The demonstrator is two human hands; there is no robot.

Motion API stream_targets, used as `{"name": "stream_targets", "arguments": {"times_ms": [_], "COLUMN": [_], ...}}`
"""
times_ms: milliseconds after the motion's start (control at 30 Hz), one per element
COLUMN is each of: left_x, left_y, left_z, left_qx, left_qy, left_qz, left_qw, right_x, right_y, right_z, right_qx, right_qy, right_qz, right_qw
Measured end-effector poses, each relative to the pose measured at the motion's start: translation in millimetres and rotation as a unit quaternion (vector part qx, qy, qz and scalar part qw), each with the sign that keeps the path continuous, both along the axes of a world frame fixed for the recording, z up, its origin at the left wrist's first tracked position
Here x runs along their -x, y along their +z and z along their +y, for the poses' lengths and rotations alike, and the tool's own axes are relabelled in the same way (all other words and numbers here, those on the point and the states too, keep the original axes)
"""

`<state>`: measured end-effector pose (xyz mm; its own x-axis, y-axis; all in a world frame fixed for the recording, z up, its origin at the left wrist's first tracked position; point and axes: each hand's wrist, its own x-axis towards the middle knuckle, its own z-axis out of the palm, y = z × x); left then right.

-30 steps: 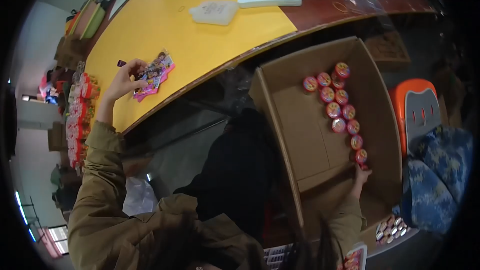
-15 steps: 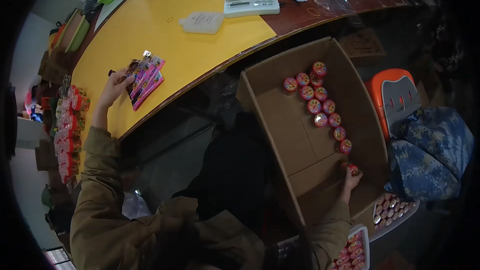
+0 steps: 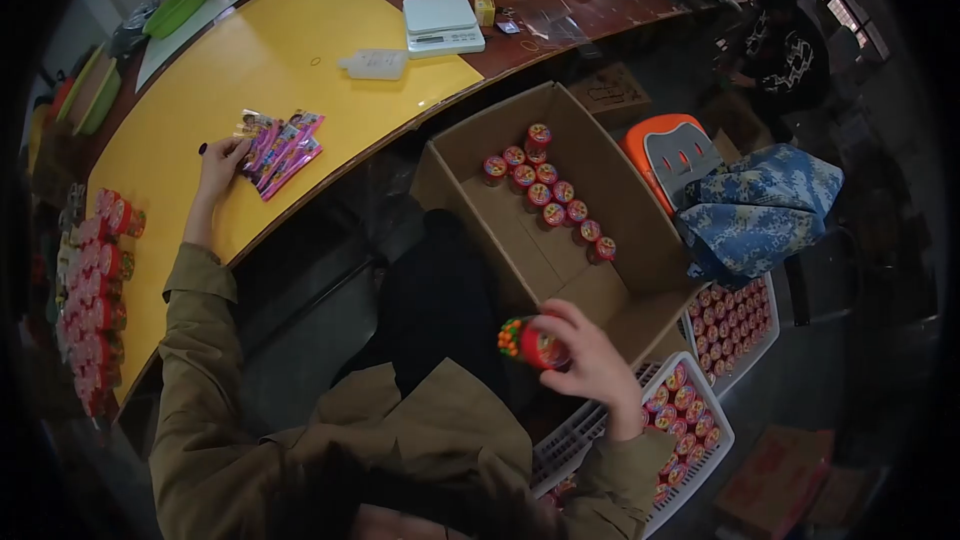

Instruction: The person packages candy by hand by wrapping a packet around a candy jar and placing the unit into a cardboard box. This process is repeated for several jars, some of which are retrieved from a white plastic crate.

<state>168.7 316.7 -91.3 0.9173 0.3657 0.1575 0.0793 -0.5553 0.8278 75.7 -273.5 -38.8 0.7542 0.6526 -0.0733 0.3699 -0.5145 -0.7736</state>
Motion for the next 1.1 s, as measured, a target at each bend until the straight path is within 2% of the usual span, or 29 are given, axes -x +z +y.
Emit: {"name": "stream_targets", "arguments": {"times_ms": [33, 100, 133, 167, 200, 233, 267, 300, 367, 433, 467, 500, 533, 567, 600, 667, 700, 733, 767, 800, 833, 867, 900, 933, 967, 1000, 1033, 1100], "left_x": [3, 1, 0, 6, 17, 31, 46, 63, 97, 129, 139, 144, 151, 156, 159, 161, 160, 162, 165, 168, 171, 173, 174, 176, 178, 179, 180, 184], "left_y": [-1, -13, -17, -25, -4, 16, 28, 34, 36, 18, -1, -17, -18, -13, -10, -15, -11, -3, 9, 19, 26, 28, 28, 29, 32, 36, 42, 56], "left_z": [3, 12, 25, 34, 9, -18, -38, -62, -137, -201, -230, -253, -265, -275, -281, -286, -286, -286, -286, -289, -294, -297, -296, -297, -299, -301, -303, -307], "left_qx": [0.002, 0.023, -0.030, -0.028, 0.058, 0.143, 0.179, 0.216, 0.300, 0.445, 0.257, 0.061, 0.072, -0.110, -0.290, -0.262, -0.206, -0.151, 0.000, -0.003, 0.161, 0.321, 0.308, 0.306, 0.392, 0.474, 0.473, 0.567], "left_qy": [0.007, 0.025, 0.045, 0.053, 0.078, 0.100, 0.071, 0.038, -0.050, -0.182, -0.229, -0.271, -0.294, -0.272, -0.235, -0.229, -0.251, -0.268, -0.310, -0.309, -0.325, -0.330, -0.352, -0.356, -0.393, -0.425, -0.427, -0.434], "left_qz": [-0.004, -0.003, -0.015, -0.021, -0.122, -0.224, -0.200, -0.172, -0.118, 0.001, -0.064, -0.139, -0.131, -0.169, -0.211, -0.201, -0.194, -0.185, -0.022, -0.018, 0.042, 0.102, 0.128, 0.132, 0.126, 0.118, 0.120, 0.165], "left_qw": [1.000, 0.999, 0.998, 0.998, 0.988, 0.959, 0.961, 0.960, 0.945, 0.877, 0.937, 0.950, 0.944, 0.941, 0.904, 0.916, 0.926, 0.933, 0.951, 0.951, 0.931, 0.882, 0.874, 0.873, 0.823, 0.763, 0.761, 0.681], "right_x": [12, 32, 37, 42, 47, 52, 55, 56, 66, 70, 70, 69, 71, 74, 75, 85, 90, 94, 98, 104, 110, 116, 121, 128, 135, 136, 137, 142], "right_y": [2, -8, -13, -19, -23, -28, -35, -48, -80, -90, -98, -108, -115, -113, -108, -99, -93, -86, -77, -61, -50, -41, -38, -40, -44, -38, -33, -30], "right_z": [19, 45, 51, 55, 58, 59, 61, 66, 76, 82, 84, 86, 86, 82, 80, 71, 67, 65, 64, 64, 63, 61, 56, 48, 39, 40, 41, 37], "right_qx": [0.057, 0.045, 0.060, 0.074, 0.074, -0.001, -0.076, -0.075, -0.295, -0.355, -0.388, -0.410, -0.433, -0.432, -0.462, -0.521, -0.522, -0.590, -0.654, -0.662, -0.664, -0.640, -0.615, -0.618, -0.548, -0.539, -0.527, -0.513], "right_qy": [0.039, 0.039, 0.022, 0.004, 0.009, -0.045, -0.101, -0.104, -0.230, -0.260, -0.262, -0.267, -0.271, -0.291, -0.287, -0.276, -0.279, -0.232, -0.182, -0.159, -0.163, -0.141, -0.118, -0.123, -0.145, -0.147, -0.151, -0.146], "right_qz": [-0.032, -0.032, -0.094, -0.156, -0.161, -0.143, -0.120, -0.120, -0.076, 0.035, 0.075, 0.107, 0.138, 0.133, 0.144, 0.193, 0.195, 0.229, 0.261, 0.266, 0.268, 0.270, 0.269, 0.268, 0.268, 0.216, 0.163, 0.151], "right_qw": [0.997, 0.998, 0.993, 0.985, 0.984, 0.989, 0.985, 0.984, 0.924, 0.897, 0.880, 0.866, 0.849, 0.843, 0.827, 0.784, 0.782, 0.738, 0.687, 0.683, 0.679, 0.706, 0.732, 0.729, 0.779, 0.801, 0.820, 0.832]}}
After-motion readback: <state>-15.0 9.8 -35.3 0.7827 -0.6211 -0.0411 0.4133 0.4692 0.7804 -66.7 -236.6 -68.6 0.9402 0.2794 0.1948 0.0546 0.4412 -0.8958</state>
